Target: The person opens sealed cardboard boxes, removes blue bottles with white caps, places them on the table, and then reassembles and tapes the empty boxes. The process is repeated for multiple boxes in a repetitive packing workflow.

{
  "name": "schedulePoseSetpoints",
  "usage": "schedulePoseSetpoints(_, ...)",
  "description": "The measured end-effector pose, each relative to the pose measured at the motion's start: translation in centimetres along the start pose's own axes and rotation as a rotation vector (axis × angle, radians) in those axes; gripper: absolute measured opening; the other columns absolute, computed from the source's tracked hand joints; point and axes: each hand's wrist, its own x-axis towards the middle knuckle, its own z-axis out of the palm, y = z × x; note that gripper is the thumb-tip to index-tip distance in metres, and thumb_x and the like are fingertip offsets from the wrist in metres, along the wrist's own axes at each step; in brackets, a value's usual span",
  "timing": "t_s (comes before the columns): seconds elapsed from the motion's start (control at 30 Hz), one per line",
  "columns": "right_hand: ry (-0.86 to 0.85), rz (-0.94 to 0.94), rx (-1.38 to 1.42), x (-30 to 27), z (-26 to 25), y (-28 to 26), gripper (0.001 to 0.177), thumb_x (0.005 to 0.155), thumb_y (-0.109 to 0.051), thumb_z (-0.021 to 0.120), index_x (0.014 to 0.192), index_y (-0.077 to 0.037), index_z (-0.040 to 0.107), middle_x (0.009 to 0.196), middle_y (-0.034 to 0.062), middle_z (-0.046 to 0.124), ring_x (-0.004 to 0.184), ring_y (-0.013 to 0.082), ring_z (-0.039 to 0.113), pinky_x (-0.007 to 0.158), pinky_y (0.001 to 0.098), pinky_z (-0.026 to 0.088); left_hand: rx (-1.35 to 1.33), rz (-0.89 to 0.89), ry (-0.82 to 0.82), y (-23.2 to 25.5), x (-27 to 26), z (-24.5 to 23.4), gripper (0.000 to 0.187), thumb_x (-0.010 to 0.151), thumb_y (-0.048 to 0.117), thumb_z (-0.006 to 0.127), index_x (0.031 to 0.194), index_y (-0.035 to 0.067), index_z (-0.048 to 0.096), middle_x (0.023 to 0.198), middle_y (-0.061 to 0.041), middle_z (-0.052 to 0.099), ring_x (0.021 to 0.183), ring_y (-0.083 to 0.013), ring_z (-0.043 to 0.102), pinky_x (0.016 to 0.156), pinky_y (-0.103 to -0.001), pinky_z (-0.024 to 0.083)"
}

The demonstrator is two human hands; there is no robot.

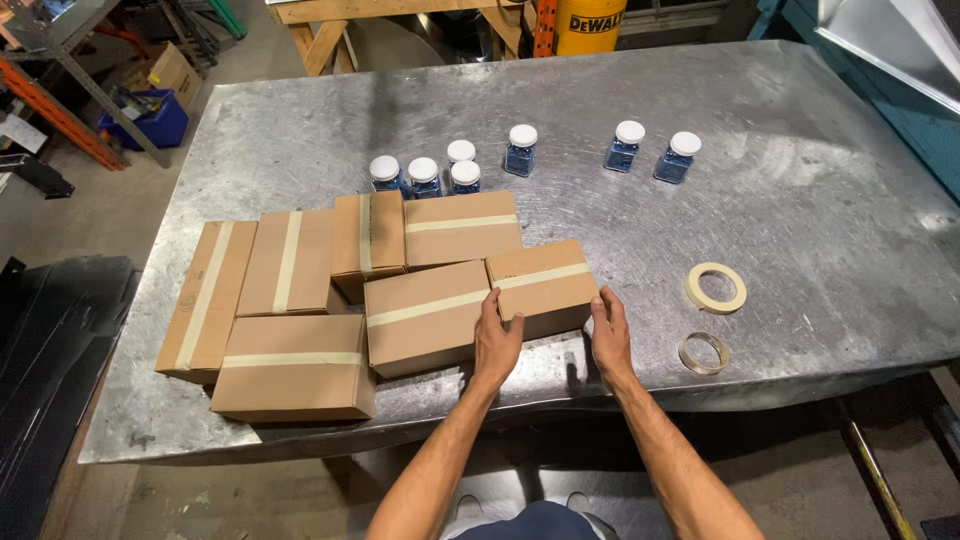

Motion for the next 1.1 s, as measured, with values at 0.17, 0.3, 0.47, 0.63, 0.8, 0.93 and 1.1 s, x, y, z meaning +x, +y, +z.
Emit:
schedulePoseSetpoints(0.17,0.091,-0.046,-0.046,2.1,0.5,4.0,0.057,0.111,-0.035,0.068,0.158,-0.004,0.060,0.154,0.0271,0.056,0.143,0.0465,0.058,0.115,0.0529,0.055,-0.029,0.027,-0.034,-0.4,0.2,-0.5,0.071,0.104,0.007,0.060,0.169,-0.002,0.032,0.163,-0.043,0.043,0.151,-0.0570,0.045,0.123,-0.057,0.049)
schedulePoseSetpoints(0.3,0.158,-0.062,-0.078,2.8,0.5,5.8,0.053,0.107,-0.026,0.075,0.154,-0.005,0.066,0.142,0.0261,0.054,0.132,0.0481,0.065,0.105,0.0497,0.062,-0.037,0.018,-0.053,-0.6,0.3,-0.7,0.068,0.105,0.003,0.059,0.168,-0.002,0.032,0.164,-0.040,0.045,0.148,-0.0561,0.048,0.122,-0.055,0.050)
schedulePoseSetpoints(0.47,0.102,-0.092,-0.079,4.4,-0.6,6.8,0.056,0.101,-0.028,0.085,0.151,-0.007,0.070,0.130,0.0246,0.059,0.117,0.0422,0.072,0.100,0.0452,0.062,0.014,-0.006,0.080,-5.0,2.8,1.3,0.055,0.105,0.008,0.067,0.158,0.000,0.052,0.148,-0.039,0.062,0.133,-0.0522,0.064,0.110,-0.051,0.060)
schedulePoseSetpoints(0.63,-0.062,-0.076,-0.079,7.2,-1.8,9.0,0.066,0.094,-0.038,0.093,0.151,-0.013,0.072,0.122,0.0195,0.065,0.103,0.0275,0.073,0.090,0.0379,0.063,0.136,-0.027,0.173,-6.5,3.9,1.8,0.046,0.103,0.013,0.073,0.149,0.006,0.068,0.130,-0.034,0.075,0.116,-0.0454,0.077,0.094,-0.048,0.067)
schedulePoseSetpoints(0.8,-0.241,0.048,0.015,6.4,-2.3,5.2,0.071,0.090,-0.039,0.095,0.153,-0.016,0.071,0.137,0.0164,0.065,0.107,0.0201,0.065,0.093,0.0361,0.060,0.078,-0.117,0.174,-3.3,2.7,0.8,0.049,0.103,0.012,0.073,0.152,0.004,0.067,0.136,-0.040,0.071,0.126,-0.0459,0.073,0.103,-0.048,0.063)
schedulePoseSetpoints(0.93,-0.268,0.098,0.085,6.6,-2.2,5.7,0.073,0.090,-0.039,0.095,0.154,-0.015,0.069,0.145,0.0168,0.064,0.116,0.0242,0.063,0.100,0.0376,0.058,0.090,-0.150,0.159,-3.4,3.1,0.6,0.051,0.104,0.015,0.074,0.153,0.008,0.066,0.138,-0.038,0.070,0.126,-0.0431,0.073,0.104,-0.048,0.063)
schedulePoseSetpoints(1.1,-0.291,0.137,0.220,6.3,-2.0,4.5,0.076,0.090,-0.026,0.090,0.159,-0.010,0.062,0.161,0.0188,0.059,0.139,0.0370,0.061,0.116,0.0478,0.053,0.077,-0.182,0.109,-3.0,3.1,-0.3,0.054,0.101,0.017,0.078,0.154,0.013,0.066,0.139,-0.038,0.070,0.126,-0.0400,0.073,0.105,-0.045,0.062)
